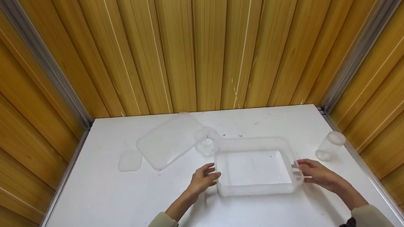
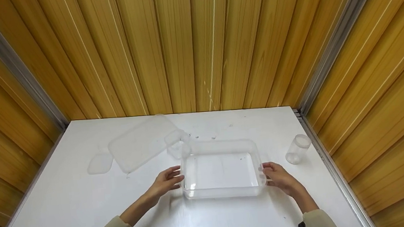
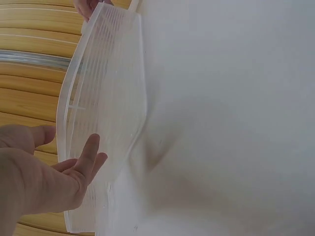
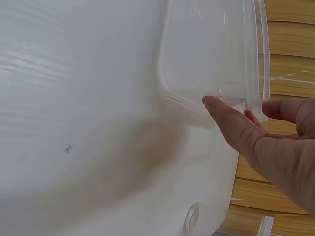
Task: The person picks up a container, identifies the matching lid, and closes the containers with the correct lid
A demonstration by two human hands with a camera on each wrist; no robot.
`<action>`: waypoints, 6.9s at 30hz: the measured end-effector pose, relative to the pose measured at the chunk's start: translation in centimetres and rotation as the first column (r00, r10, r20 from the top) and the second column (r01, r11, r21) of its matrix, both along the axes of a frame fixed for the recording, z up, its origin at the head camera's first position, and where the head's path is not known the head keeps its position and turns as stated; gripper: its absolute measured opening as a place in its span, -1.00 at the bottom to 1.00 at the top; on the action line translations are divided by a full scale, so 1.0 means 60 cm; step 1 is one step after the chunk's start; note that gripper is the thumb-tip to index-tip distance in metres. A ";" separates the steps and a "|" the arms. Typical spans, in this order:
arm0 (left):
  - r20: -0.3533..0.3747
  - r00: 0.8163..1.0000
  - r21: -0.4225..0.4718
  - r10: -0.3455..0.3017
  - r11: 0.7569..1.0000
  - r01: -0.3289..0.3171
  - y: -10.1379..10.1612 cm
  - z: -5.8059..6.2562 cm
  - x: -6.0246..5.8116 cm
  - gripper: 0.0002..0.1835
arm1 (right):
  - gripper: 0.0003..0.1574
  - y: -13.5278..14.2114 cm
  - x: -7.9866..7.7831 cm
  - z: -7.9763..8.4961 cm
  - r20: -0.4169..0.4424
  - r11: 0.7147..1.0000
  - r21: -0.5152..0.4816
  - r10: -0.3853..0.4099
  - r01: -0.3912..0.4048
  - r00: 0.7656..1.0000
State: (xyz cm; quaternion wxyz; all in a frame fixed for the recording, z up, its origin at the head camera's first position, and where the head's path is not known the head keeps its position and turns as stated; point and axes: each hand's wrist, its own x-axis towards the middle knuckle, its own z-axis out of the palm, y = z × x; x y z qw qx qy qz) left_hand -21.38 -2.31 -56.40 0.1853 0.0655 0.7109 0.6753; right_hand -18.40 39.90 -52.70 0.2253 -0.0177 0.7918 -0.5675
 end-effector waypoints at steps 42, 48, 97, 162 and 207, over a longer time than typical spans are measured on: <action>-0.022 0.995 -0.069 -0.094 0.993 0.092 -0.101 -0.004 0.043 -0.36 | -0.11 -0.114 0.030 -0.030 0.072 0.996 0.010 0.092 -0.093 0.993; -0.030 0.998 -0.121 -0.055 0.991 0.051 -0.084 -0.007 0.027 -0.37 | -0.25 -0.132 0.019 -0.035 -0.053 0.991 0.122 -0.040 0.046 0.998; 0.425 0.677 -0.016 0.600 0.753 -0.658 -0.282 -0.004 -0.097 -0.87 | -0.19 -0.145 0.033 -0.068 -0.167 0.918 0.343 -0.147 0.197 0.975; -0.817 0.524 -0.096 0.242 0.839 -0.536 -0.165 0.105 -0.050 -0.79 | -0.27 -0.142 0.012 -0.030 -0.379 0.902 0.174 -0.308 0.394 0.873; -0.027 0.982 -0.082 0.186 0.979 -0.188 -0.104 0.063 -0.015 -0.47 | -0.25 -0.134 0.012 0.005 0.037 0.897 -0.389 -0.210 0.207 0.977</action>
